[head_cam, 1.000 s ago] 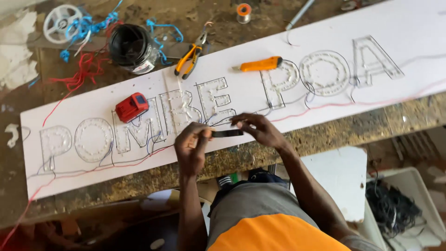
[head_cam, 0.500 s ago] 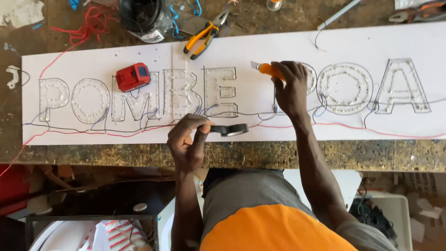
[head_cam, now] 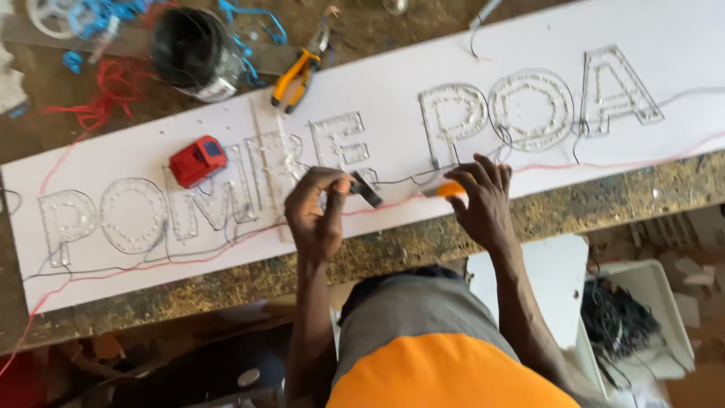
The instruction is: The person assembles a light-up sign by cutting and twisting wires on a white board with letter outlines. They use pliers to strip and connect wires, and a utility knife to cut black tape, which is then applied to the board.
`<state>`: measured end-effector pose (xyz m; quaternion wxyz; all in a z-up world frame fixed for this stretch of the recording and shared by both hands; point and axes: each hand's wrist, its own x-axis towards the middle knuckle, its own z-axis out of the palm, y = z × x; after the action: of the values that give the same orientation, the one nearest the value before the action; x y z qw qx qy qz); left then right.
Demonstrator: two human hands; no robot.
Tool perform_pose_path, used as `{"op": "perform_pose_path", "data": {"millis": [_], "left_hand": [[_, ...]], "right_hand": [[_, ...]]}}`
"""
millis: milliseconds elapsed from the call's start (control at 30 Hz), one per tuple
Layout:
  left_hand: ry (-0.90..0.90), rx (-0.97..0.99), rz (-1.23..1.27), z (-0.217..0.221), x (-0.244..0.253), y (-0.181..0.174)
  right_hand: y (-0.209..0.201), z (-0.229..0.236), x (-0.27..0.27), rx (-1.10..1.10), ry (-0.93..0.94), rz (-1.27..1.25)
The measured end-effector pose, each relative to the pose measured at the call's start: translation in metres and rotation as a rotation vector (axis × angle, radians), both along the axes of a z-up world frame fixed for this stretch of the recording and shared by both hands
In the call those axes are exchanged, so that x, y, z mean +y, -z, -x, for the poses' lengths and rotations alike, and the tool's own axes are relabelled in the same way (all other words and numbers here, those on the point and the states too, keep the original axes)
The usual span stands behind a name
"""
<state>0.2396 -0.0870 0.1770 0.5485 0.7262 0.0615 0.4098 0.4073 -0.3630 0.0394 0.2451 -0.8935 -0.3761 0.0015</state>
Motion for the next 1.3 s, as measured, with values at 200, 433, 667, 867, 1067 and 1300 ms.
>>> {"op": "perform_pose_path", "data": {"millis": [200,433,667,867,1067,1300], "left_hand": [[0.041,-0.018,0.116,0.020,0.001,0.004],[-0.097,-0.025,0.291,0.071,0.046,0.037],[-0.309,0.038,0.683,0.062,0.091,0.088],[-0.124,0.069,1.039,-0.032,0.109,0.125],[-0.177,0.274,0.805,-0.130,0.157,0.210],[-0.441,0.273,0.529,-0.213,0.212,0.215]], "right_hand": [[-0.057,0.071,0.090,0.257,-0.295,-0.390],[-0.048,0.106,0.143,0.491,-0.431,-0.641],[-0.069,0.109,0.162,0.982,-0.421,-0.709],[-0.072,0.053,0.170,0.994,-0.100,-0.608],[-0.047,-0.009,0.191,0.796,-0.101,-0.536],[-0.013,-0.095,0.243,0.668,-0.236,-0.586]]}}
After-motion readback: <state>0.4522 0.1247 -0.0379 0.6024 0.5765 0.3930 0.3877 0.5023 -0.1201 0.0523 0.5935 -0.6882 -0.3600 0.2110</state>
